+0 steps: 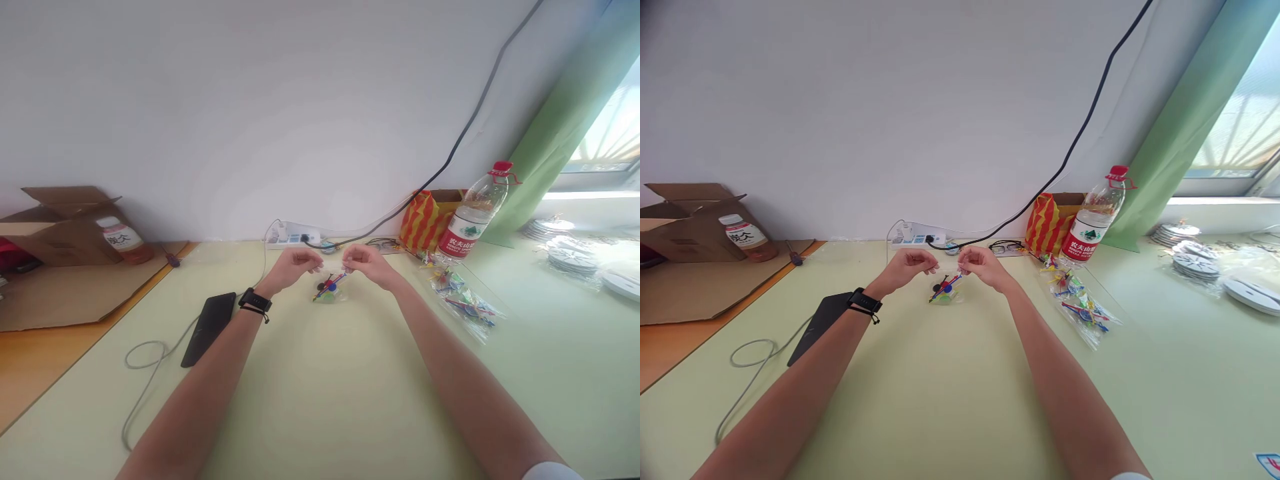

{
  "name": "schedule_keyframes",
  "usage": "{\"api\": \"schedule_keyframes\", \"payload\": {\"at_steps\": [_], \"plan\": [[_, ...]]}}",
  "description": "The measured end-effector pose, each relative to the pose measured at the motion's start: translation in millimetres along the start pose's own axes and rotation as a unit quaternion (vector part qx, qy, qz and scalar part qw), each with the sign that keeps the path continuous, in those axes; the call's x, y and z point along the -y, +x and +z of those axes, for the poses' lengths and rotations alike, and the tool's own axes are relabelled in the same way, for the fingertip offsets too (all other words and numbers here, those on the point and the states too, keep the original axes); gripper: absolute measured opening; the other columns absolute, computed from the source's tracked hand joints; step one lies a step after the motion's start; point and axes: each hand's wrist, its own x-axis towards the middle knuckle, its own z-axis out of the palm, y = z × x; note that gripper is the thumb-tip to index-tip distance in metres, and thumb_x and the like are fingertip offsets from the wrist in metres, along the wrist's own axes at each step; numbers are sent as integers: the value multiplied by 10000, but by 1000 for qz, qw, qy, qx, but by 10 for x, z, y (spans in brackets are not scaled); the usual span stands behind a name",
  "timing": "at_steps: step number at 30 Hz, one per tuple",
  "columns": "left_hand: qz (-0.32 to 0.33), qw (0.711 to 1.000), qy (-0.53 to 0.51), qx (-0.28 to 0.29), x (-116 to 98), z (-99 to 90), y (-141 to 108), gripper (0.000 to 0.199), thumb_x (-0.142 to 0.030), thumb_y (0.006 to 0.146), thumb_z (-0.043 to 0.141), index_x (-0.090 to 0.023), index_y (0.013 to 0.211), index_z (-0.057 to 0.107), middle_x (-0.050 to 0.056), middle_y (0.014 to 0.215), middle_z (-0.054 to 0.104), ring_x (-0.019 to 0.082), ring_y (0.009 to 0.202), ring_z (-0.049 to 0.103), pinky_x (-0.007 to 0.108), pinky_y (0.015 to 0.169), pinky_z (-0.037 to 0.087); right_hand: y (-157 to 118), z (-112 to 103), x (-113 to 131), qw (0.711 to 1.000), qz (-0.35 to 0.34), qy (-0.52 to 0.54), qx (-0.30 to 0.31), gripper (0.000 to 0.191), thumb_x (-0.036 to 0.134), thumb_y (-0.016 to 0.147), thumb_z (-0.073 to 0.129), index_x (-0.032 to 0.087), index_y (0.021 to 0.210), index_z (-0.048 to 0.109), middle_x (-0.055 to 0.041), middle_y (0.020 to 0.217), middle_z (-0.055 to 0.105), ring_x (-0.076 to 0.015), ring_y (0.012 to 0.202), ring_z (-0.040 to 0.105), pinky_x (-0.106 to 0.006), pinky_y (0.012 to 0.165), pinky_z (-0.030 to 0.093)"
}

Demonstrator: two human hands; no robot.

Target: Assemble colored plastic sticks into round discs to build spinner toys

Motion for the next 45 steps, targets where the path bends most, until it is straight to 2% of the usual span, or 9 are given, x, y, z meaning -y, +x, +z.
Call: {"api": "schedule_keyframes", "payload": {"at_steps": [5, 10, 16, 22, 26, 28, 30, 34, 45], "plan": [[-23, 999, 29, 3, -14, -3, -8, 308, -435, 883, 751, -189, 1056, 815, 102, 985, 792, 202, 852, 723, 338, 835, 589, 8, -29, -42, 999, 10, -26, -25, 231, 412, 798, 767, 201, 885, 799, -40, 795, 731, -179, 761, 650, -361, 794, 531], [-25, 999, 38, -18, -60, -4, -33, 355, -435, 804, 835, -191, 1061, 821, 116, 1079, 797, 254, 982, 734, 352, 876, 580, -11, -11, 11, 999, 6, -38, -25, 311, 403, 727, 858, 215, 972, 827, -65, 949, 781, -228, 891, 699, -384, 843, 531], [-27, 999, 32, -9, -48, -52, -32, 362, -426, 790, 848, -194, 1067, 830, 110, 988, 808, 233, 870, 734, 331, 766, 579, -12, -23, -7, 999, 12, -8, -34, 359, 402, 709, 873, 219, 1015, 832, -69, 948, 787, -232, 913, 684, -401, 880, 516], [-8, 999, -23, -22, -39, -22, -24, 341, -400, 790, 857, -195, 1061, 830, 129, 1088, 802, 251, 925, 740, 357, 803, 586, 9, -45, -48, 998, 5, 1, -55, 287, 356, 707, 849, 255, 976, 845, -59, 1073, 781, -222, 949, 635, -374, 861, 490], [-22, 996, -71, -51, 9, -14, -12, 458, -370, 746, 897, -222, 1167, 793, 121, 1070, 809, 255, 921, 755, 375, 819, 592, 43, -19, -84, 995, 5, 69, -73, 283, 281, 660, 859, 268, 942, 844, -53, 1033, 791, -233, 986, 650, -371, 866, 490], [-23, 995, -79, -58, 41, -20, 0, 395, -370, 741, 900, -212, 1093, 817, 125, 1058, 810, 258, 938, 753, 371, 821, 592, 61, 2, -101, 990, 13, 111, -81, 347, 251, 630, 865, 277, 975, 840, -53, 1003, 798, -238, 996, 667, -370, 865, 494], [-20, 994, -83, -62, 66, -29, 10, 299, -377, 736, 900, -196, 966, 842, 132, 1055, 808, 261, 953, 746, 364, 817, 595, 77, 18, -119, 986, 25, 132, -95, 310, 252, 613, 864, 265, 922, 842, -59, 969, 800, -231, 949, 672, -365, 838, 500], [-41, 993, -90, -61, 75, -52, 12, 273, -389, 732, 900, -195, 917, 844, 128, 1033, 808, 254, 939, 747, 369, 830, 604, 89, 22, -161, 984, 39, 129, -118, 137, 317, 621, 858, 233, 719, 812, -64, 891, 784, -182, 784, 627, -348, 756, 502], [-54, 995, -70, -44, 7, -69, 20, 259, -381, 740, 868, -191, 915, 856, 121, 971, 806, 249, 920, 738, 417, 924, 601, 80, 15, -141, 985, 33, 126, -115, 144, 346, 646, 825, 223, 715, 797, -62, 810, 760, -205, 807, 654, -364, 796, 525]]}}
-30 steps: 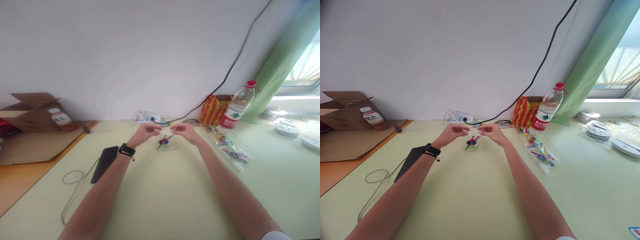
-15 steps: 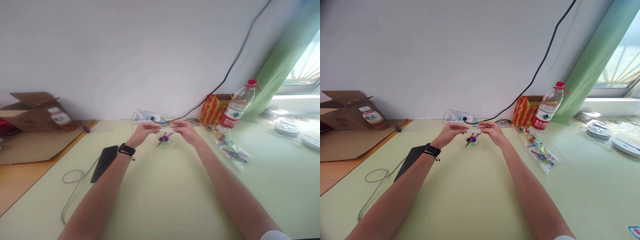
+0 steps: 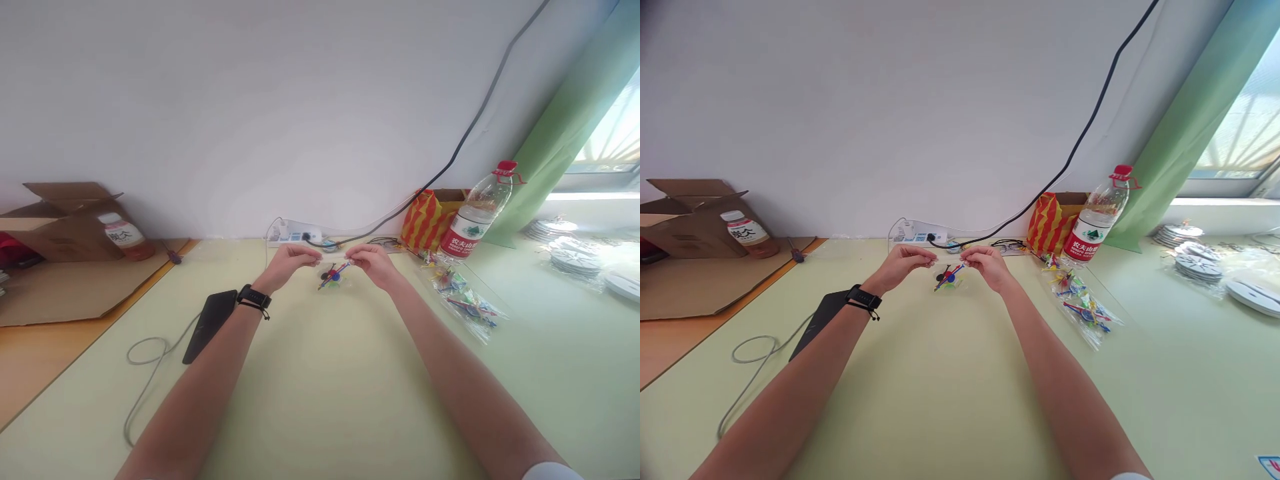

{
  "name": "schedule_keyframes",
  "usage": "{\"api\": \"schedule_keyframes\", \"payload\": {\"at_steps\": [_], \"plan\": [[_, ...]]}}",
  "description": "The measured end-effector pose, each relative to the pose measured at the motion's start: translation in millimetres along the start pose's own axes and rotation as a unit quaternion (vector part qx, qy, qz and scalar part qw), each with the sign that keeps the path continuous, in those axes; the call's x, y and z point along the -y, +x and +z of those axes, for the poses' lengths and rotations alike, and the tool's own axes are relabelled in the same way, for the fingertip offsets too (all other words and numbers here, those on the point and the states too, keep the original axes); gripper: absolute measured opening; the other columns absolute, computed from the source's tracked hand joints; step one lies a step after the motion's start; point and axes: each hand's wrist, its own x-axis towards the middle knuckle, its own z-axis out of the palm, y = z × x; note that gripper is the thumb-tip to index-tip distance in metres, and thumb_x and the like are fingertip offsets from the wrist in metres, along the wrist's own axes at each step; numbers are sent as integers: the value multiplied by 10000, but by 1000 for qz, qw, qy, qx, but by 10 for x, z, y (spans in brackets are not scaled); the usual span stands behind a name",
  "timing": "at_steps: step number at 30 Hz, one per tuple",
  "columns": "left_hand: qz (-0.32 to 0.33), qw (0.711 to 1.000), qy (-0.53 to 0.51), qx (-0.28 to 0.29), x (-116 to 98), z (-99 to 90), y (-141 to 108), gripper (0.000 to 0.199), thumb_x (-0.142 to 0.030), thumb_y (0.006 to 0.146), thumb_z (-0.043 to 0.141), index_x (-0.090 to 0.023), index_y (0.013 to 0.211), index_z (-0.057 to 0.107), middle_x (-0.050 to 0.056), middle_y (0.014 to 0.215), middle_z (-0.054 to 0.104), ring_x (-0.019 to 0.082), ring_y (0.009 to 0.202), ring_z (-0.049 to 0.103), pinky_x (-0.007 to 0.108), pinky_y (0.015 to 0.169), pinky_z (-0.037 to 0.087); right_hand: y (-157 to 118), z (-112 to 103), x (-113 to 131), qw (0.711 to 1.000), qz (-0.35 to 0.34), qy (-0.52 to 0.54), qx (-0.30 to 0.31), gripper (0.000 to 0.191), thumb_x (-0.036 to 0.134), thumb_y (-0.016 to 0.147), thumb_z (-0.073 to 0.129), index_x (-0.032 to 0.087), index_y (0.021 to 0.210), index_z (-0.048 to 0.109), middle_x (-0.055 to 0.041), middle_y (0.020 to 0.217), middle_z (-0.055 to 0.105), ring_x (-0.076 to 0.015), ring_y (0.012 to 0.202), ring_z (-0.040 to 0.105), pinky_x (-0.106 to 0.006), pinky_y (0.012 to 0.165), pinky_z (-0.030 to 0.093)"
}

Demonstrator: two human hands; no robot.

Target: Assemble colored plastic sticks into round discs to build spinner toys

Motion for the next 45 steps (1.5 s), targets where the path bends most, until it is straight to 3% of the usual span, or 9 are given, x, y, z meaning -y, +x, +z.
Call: {"api": "schedule_keyframes", "payload": {"at_steps": [3, 8, 12, 16, 24, 28, 32, 37, 45], "plan": [[16, 1000, 20, -13, -31, 15, -23, 279, -394, 744, 876, -181, 923, 846, 120, 972, 803, 246, 917, 733, 406, 915, 592, -15, -1, 51, 999, -16, -30, 4, 186, 361, 647, 858, 215, 749, 805, -66, 843, 766, -200, 802, 645, -370, 805, 520], [43, 997, 61, -24, -57, 35, -29, 476, -424, 741, 890, -207, 1153, 789, 93, 1003, 798, 244, 965, 736, 404, 961, 572, -37, 33, 105, 996, -46, -79, 1, 372, 367, 617, 925, 226, 939, 805, -41, 889, 759, -200, 867, 663, -365, 852, 515], [71, 990, 122, -27, -31, 38, 0, 346, -491, 797, 828, -174, 933, 801, 101, 953, 789, 220, 889, 722, 358, 865, 577, -43, 68, 116, 993, -46, -113, -9, 340, 443, 660, 898, 207, 886, 802, -67, 921, 778, -215, 881, 674, -369, 843, 515], [71, 992, 97, -22, -29, 30, -7, 353, -499, 806, 814, -180, 957, 801, 88, 873, 776, 191, 789, 697, 335, 764, 573, -39, 62, 123, 990, -54, -129, -5, 342, 470, 684, 875, 226, 914, 810, -71, 895, 793, -243, 893, 693, -363, 782, 512], [43, 999, 16, -19, -77, 22, -37, 295, -423, 758, 854, -191, 940, 850, 120, 961, 803, 266, 952, 732, 408, 902, 584, -29, 13, 120, 996, -60, -67, 7, 200, 392, 717, 834, 237, 844, 837, -62, 865, 790, -214, 818, 665, -378, 793, 511], [42, 998, 41, -34, -74, 35, -33, 395, -448, 717, 893, -197, 1018, 840, 125, 1048, 801, 284, 1006, 730, 433, 951, 580, -40, 21, 151, 993, -72, -94, 10, 264, 403, 682, 886, 235, 878, 830, -69, 946, 796, -237, 921, 693, -399, 888, 524], [43, 996, 71, -39, -77, 32, -23, 460, -464, 723, 896, -208, 1098, 820, 119, 1117, 793, 288, 1052, 727, 435, 991, 568, -46, 37, 172, 990, -85, -109, 24, 421, 413, 698, 895, 246, 1075, 812, -62, 964, 791, -241, 946, 712, -415, 938, 532], [72, 989, 128, -27, -110, 27, -22, 336, -486, 785, 842, -185, 931, 814, 106, 975, 800, 259, 937, 741, 395, 912, 583, -51, 63, 186, 982, -90, -168, 6, 307, 470, 744, 854, 230, 933, 827, -85, 1007, 803, -264, 959, 721, -419, 919, 542], [74, 994, 48, -57, -155, 59, -35, 212, -369, 794, 826, -210, 931, 851, 98, 956, 808, 267, 973, 726, 395, 910, 568, -52, 55, 254, 991, -93, -97, -9, 182, 373, 717, 852, 267, 866, 852, -57, 958, 813, -262, 964, 698, -407, 895, 531]]}}
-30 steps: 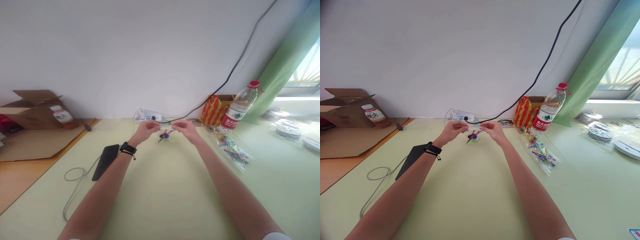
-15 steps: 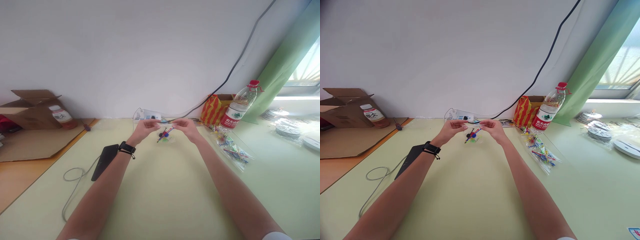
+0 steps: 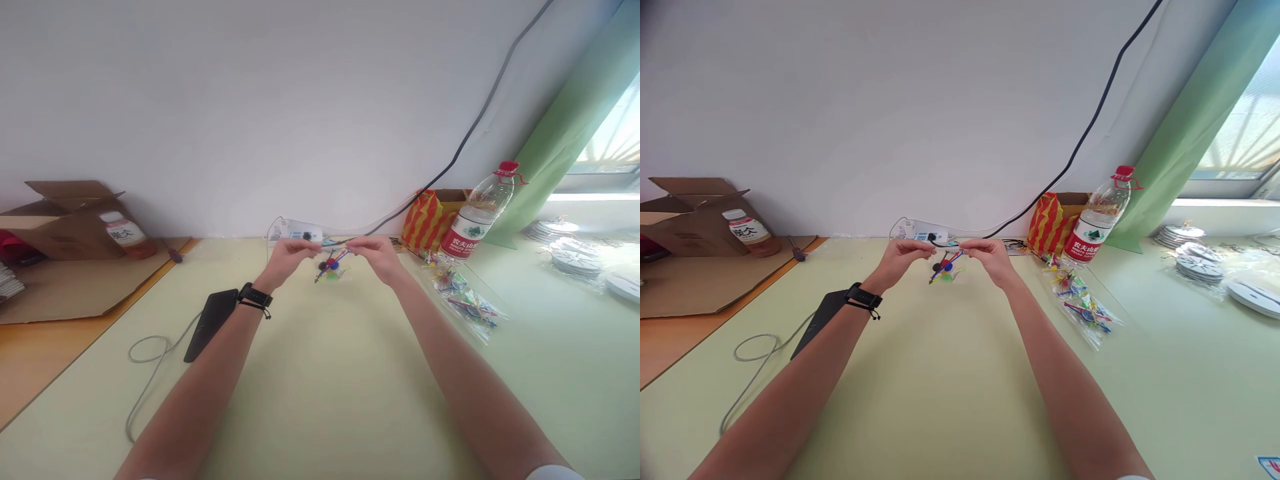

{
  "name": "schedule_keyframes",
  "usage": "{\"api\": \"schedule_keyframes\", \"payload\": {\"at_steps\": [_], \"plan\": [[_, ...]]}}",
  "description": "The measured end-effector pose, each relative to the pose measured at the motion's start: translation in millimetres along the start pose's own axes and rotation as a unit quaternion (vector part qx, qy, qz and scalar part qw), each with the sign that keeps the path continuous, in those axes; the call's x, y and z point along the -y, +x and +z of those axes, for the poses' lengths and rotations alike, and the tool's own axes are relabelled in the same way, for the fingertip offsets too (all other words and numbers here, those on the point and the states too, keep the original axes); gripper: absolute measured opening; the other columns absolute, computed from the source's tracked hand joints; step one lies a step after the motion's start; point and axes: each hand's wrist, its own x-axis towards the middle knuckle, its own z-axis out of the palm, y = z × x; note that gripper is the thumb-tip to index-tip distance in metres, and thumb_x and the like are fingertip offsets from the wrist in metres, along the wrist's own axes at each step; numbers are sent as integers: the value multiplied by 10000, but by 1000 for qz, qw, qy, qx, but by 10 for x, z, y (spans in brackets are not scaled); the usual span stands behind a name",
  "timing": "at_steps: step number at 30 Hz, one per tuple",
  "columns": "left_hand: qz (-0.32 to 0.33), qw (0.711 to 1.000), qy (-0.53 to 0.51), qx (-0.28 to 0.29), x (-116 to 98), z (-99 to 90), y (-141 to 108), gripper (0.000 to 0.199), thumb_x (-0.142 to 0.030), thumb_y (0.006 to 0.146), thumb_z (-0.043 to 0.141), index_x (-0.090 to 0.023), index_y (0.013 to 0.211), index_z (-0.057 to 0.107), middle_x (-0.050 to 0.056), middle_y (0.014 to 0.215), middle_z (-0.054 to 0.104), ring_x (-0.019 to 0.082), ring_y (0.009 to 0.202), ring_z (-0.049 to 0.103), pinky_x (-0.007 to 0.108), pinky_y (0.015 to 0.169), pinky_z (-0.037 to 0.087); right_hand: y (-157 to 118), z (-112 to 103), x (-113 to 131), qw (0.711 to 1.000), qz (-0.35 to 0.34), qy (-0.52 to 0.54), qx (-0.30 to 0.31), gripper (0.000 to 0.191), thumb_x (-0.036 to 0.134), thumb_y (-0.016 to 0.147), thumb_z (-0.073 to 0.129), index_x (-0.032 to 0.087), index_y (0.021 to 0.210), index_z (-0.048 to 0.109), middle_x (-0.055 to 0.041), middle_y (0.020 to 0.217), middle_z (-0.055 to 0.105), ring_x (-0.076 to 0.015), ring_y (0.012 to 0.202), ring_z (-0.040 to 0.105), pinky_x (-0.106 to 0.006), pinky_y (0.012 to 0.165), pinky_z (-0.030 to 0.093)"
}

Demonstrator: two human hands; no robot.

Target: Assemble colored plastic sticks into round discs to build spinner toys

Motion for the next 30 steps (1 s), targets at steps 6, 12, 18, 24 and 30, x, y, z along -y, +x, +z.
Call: {"api": "schedule_keyframes", "payload": {"at_steps": [6, 12, 18, 24, 30], "plan": [[0, 1000, -14, -24, -56, 61, -3, 242, -385, 744, 867, -202, 900, 844, 92, 925, 803, 262, 934, 731, 400, 893, 574, -18, -30, 117, 1000, 8, -1, 24, 240, 407, 691, 890, 252, 871, 853, -67, 945, 808, -272, 961, 698, -424, 916, 536], [49, 999, 12, -3, -172, 123, -33, 327, -452, 757, 873, -175, 923, 820, 112, 965, 798, 257, 921, 741, 393, 873, 587, -56, -37, 278, 999, -9, -34, 37, 375, 452, 704, 898, 255, 1016, 834, -56, 974, 789, -257, 952, 701, -412, 902, 537], [67, 998, -2, 15, -240, 169, -46, 256, -399, 799, 849, -167, 894, 798, 99, 910, 779, 217, 852, 720, 342, 793, 584, -73, 23, 365, 994, -64, -56, 66, 340, 485, 740, 871, 226, 957, 834, -79, 962, 761, -245, 919, 678, -394, 856, 547], [60, 998, -5, 22, -267, 156, -37, 256, -394, 812, 837, -169, 914, 769, 78, 864, 749, 184, 801, 694, 309, 738, 565, -72, 76, 396, 992, -61, -67, 85, 390, 510, 743, 859, 202, 979, 820, -88, 976, 784, -255, 925, 694, -412, 875, 549], [53, 998, -1, 38, -283, 146, -33, 221, -358, 827, 821, -178, 951, 787, 74, 866, 751, 169, 762, 675, 306, 720, 562, -74, 77, 371, 992, -74, -76, 63, 256, 439, 797, 823, 217, 923, 832, -69, 921, 777, -229, 863, 685, -378, 824, 530]]}}
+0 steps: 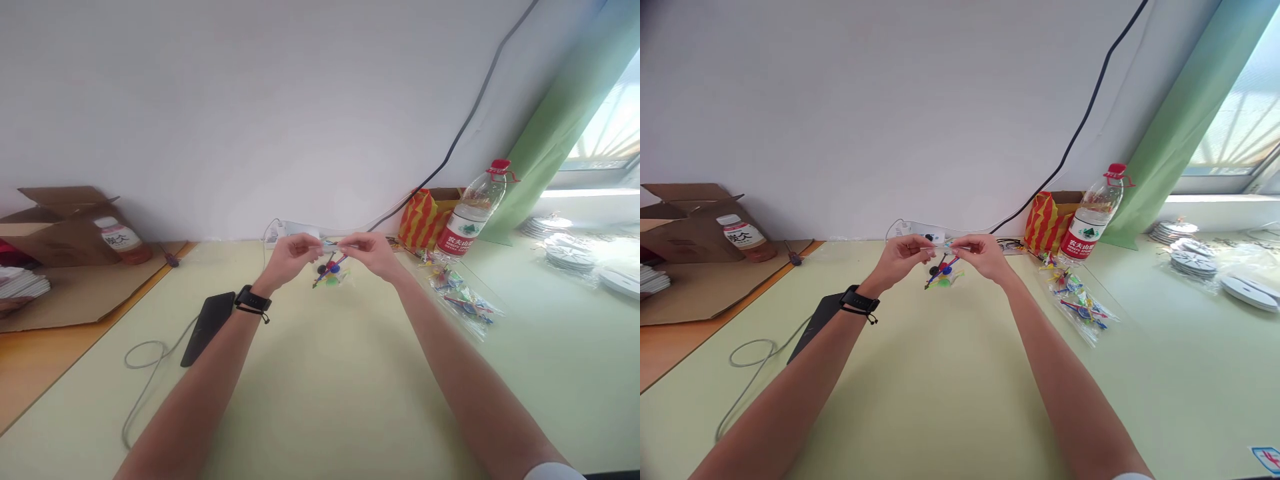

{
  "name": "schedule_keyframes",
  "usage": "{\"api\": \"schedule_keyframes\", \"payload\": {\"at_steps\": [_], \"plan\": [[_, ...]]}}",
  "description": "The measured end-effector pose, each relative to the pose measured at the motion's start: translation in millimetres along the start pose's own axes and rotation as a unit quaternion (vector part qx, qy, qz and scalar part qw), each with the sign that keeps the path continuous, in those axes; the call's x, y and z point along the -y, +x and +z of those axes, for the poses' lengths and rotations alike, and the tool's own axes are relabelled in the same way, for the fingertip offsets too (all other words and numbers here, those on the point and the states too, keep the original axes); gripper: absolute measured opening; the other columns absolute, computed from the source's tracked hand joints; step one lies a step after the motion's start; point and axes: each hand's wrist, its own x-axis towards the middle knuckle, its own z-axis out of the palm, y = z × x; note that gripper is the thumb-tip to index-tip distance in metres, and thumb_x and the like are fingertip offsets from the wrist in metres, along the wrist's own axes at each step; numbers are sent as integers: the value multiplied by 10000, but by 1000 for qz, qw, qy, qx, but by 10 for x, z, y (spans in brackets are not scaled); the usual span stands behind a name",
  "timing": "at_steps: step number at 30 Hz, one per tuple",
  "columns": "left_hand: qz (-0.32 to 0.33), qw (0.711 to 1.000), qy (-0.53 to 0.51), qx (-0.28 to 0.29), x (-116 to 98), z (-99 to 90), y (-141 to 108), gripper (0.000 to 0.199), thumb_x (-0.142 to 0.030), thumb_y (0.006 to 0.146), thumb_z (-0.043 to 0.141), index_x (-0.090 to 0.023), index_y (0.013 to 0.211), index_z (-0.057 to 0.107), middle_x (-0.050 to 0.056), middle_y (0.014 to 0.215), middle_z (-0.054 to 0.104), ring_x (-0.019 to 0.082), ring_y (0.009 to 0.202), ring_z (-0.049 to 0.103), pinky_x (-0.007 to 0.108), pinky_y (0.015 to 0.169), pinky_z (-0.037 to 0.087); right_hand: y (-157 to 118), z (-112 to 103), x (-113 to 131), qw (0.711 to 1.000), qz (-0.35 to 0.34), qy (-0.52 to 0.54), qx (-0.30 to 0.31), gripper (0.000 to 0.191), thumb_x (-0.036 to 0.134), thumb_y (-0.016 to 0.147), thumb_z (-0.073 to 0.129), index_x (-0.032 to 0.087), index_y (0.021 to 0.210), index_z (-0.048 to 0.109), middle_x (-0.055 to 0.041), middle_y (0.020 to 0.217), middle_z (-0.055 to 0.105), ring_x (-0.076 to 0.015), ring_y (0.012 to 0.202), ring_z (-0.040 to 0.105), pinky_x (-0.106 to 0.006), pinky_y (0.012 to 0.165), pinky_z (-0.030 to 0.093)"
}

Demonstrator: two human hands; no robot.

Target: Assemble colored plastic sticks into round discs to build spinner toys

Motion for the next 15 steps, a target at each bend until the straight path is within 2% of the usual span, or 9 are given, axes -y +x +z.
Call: {"api": "schedule_keyframes", "payload": {"at_steps": [3, 7, 11, 15], "plan": [[2, 1000, -9, 1, -2, -25, -3, 219, -339, 840, 799, -182, 990, 826, 88, 884, 772, 185, 787, 678, 329, 755, 561, -5, -33, -39, 1000, 6, 16, 9, 214, 397, 825, 789, 241, 958, 849, -65, 962, 764, -218, 913, 667, -357, 830, 510], [-14, 1000, -8, -3, -7, -43, -9, 173, -311, 830, 798, -184, 937, 847, 94, 899, 785, 207, 845, 687, 337, 791, 559, -12, -66, -39, 999, 19, 22, 25, 191, 362, 847, 742, 263, 963, 856, -63, 1020, 738, -214, 969, 653, -345, 849, 501], [-23, 1000, -4, -9, -39, -18, -17, 203, -356, 792, 853, -175, 882, 832, 90, 877, 780, 205, 832, 691, 319, 750, 560, -29, -72, 59, 999, 15, 13, 42, 202, 364, 870, 716, 257, 977, 850, -70, 1059, 733, -224, 1006, 658, -351, 878, 506], [-8, 1000, -1, -1, -86, 24, -19, 318, -402, 787, 864, -181, 1012, 820, 100, 990, 789, 232, 914, 719, 362, 842, 582, -38, -70, 155, 997, 10, -41, 67, 311, 413, 883, 734, 247, 1139, 797, -74, 1085, 749, -227, 983, 666, -355, 855, 515]]}}
